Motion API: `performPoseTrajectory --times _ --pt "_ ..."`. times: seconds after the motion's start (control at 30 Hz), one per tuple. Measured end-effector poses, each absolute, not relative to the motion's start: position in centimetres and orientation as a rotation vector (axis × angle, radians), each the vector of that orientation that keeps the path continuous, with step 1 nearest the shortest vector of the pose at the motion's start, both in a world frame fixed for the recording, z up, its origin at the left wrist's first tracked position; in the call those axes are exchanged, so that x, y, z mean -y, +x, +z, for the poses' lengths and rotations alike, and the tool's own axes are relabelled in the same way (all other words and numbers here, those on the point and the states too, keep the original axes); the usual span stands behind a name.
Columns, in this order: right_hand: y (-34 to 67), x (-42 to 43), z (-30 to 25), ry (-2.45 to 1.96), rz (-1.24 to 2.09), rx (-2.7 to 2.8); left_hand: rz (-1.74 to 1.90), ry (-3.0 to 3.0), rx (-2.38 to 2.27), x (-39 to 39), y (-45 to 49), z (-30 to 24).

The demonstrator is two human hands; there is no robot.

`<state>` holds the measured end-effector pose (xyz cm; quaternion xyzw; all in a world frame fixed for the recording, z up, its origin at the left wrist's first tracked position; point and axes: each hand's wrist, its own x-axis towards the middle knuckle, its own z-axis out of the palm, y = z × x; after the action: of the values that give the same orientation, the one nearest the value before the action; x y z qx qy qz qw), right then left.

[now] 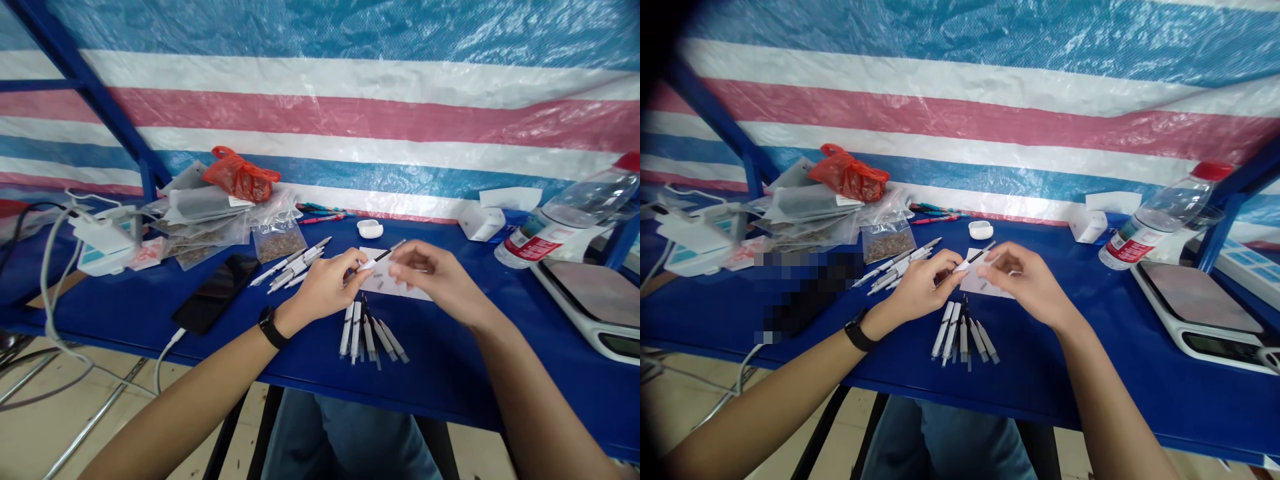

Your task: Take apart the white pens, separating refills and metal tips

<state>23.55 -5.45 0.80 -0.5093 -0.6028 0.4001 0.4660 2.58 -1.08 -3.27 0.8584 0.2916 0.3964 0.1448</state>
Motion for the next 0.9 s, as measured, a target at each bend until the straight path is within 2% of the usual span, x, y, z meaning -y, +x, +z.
performPoseTrajectory --times 0.17,0.27,0.63,0.77,0.9 --pt "24.3 6.5 1.0 -1.543 1.343 2.037 1.133 2.469 -0.897 1.0 2.4 -3.2" --pt "23.9 6.6 1.0 -1.693 1.385 2.142 1.152 2.471 -0.884 1.0 2.3 -3.2" --pt "22.2 7.7 1.8 -1.890 1.101 2.203 1.150 2.479 -0.881 0.9 2.4 -3.4" --pt "23.0 7.5 1.9 -1.719 0.963 2.068 1.146 2.480 -0.869 0.9 2.4 -3.3" --pt "24.2 6.7 2.3 -1.417 0.795 1.571 1.143 2.474 -0.860 0.9 2.3 -3.2"
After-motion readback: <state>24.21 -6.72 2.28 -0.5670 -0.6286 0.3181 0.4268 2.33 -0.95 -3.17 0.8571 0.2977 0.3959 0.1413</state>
